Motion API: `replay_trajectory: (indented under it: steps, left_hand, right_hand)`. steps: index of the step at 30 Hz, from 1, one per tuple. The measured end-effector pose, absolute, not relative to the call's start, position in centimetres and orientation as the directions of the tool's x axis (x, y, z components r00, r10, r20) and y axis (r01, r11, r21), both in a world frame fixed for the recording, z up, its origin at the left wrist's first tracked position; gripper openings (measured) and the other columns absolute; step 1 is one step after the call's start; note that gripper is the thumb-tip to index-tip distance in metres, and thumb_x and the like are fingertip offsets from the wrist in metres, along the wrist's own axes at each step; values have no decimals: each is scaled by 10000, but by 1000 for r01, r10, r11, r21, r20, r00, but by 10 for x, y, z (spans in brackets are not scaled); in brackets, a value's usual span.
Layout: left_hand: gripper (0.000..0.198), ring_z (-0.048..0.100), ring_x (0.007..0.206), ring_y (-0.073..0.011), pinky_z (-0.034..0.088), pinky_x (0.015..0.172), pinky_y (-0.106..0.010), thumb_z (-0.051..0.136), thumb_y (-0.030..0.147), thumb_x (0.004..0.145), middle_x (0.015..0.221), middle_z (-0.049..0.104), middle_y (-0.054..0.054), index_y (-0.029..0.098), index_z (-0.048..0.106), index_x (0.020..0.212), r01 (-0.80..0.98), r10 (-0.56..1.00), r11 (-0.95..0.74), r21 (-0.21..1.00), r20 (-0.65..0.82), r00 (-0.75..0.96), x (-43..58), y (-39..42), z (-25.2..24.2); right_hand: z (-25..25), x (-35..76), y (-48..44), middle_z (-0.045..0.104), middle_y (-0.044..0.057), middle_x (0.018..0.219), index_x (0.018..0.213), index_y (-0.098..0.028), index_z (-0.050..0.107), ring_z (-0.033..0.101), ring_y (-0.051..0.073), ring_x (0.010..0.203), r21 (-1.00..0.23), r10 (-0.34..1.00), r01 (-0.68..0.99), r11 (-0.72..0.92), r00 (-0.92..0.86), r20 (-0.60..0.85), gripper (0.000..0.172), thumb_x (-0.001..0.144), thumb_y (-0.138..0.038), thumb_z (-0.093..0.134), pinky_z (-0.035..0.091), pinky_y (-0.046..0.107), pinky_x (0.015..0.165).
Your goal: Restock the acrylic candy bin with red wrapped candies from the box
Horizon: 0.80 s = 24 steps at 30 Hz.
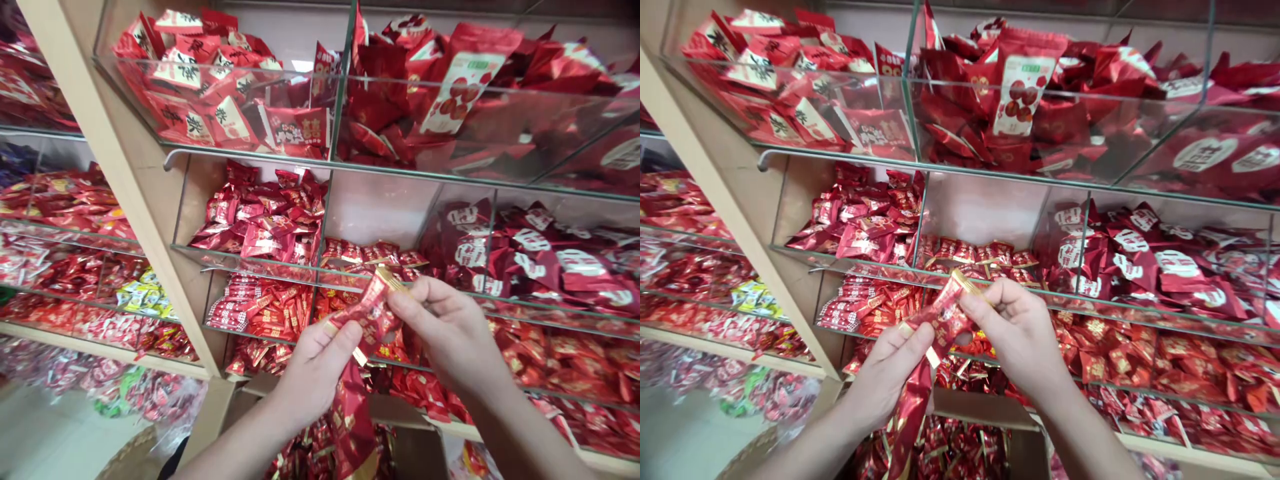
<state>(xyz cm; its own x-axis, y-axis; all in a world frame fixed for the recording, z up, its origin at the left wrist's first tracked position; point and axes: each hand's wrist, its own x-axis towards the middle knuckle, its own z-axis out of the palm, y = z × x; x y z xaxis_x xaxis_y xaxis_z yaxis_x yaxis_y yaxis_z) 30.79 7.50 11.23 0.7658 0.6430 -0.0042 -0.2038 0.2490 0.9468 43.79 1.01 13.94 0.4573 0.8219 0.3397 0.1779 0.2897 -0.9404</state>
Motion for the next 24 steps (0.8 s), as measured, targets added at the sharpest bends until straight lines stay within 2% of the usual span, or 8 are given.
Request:
replay_trajectory:
  steps: [3, 7, 10, 12, 14, 18, 21, 24]
  left_hand:
    - [366, 578, 551, -109, 451, 587, -225, 526, 450, 763, 625, 665, -3, 173, 630, 978, -162, 534, 191, 968, 36, 845, 300, 72, 106]
    - [521, 459, 331, -41, 348, 361, -168, 436, 573, 755, 732, 692, -33, 193, 556, 1090, 1, 460, 349, 937, -172, 871, 289, 67, 103]
    - [532, 469, 312, -49, 364, 359, -166, 438, 567, 758, 649, 669, 2, 249, 464, 1184, 27, 421, 560, 828, -313, 851, 284, 64, 102]
    - [457, 566, 454, -71, 469, 510, -192, 590, 421, 721, 693, 671, 8, 242, 509, 1133, -75, 489, 611, 788, -302, 818, 284, 64, 101]
    - [433, 589, 527, -75, 498, 596, -207, 674, 301, 666, 744, 673, 17, 235, 549, 1075, -168, 563, 615, 770, -280, 777, 284, 65, 99]
    - [344, 472, 313, -43, 398, 350, -148, 633, 284, 712, 580, 646, 36, 212, 573, 1043, -188, 596, 656, 731, -348, 724, 282, 68, 92]
    - [302, 515, 340, -67, 376, 342, -141, 608, 313, 733, 476, 617, 26, 173, 604, 1000, -164, 406, 835, 525, -385, 829, 275, 68, 80]
    - [347, 540, 355, -128, 394, 364, -197, 554, 420, 751, 320, 506, 35, 124, 635, 913, -85, 197, 933, 349, -301, 933, 271, 65, 63]
  right_hand:
    - [126, 435, -7, 570, -32, 562, 599, -216, 484, 522, 98, 478, -908, 776, 190, 374, 472, 419, 197, 733, -288, 607, 444, 219, 437]
    - [114, 434, -26, 646, -10, 772, 738, -298, 583, 598, 160, 758, -694, 641, 559, 454, 337, 690, 169, 726, -130, 587, 508, 300, 654]
    - [101, 429, -35, 670, 3, 807, 903, -354, 597, 620, 165, 740, -695, 783, 597, 400, 171, 598, 276, 749, -130, 544, 527, 275, 593]
    - [95, 426, -38, 670, 24, 834, 947, -356, 595, 627, 162, 703, -742, 860, 552, 380, 84, 503, 248, 761, -199, 545, 526, 254, 538]
    - [98, 425, -37, 664, 34, 883, 932, -352, 609, 623, 179, 770, -703, 847, 552, 448, -12, 531, 234, 722, -249, 595, 534, 287, 607]
    - [137, 441, -12, 670, 20, 840, 834, -302, 633, 600, 179, 808, -487, 758, 761, 429, -10, 652, 152, 741, -205, 560, 490, 354, 732]
    - [169, 463, 37, 680, 40, 827, 784, -228, 651, 607, 177, 765, -387, 840, 907, 168, 73, 537, 157, 780, -261, 498, 461, 342, 742]
    - [182, 481, 96, 686, 47, 844, 837, -173, 655, 614, 170, 739, -379, 973, 920, 103, -14, 230, 201, 712, -302, 566, 462, 281, 685]
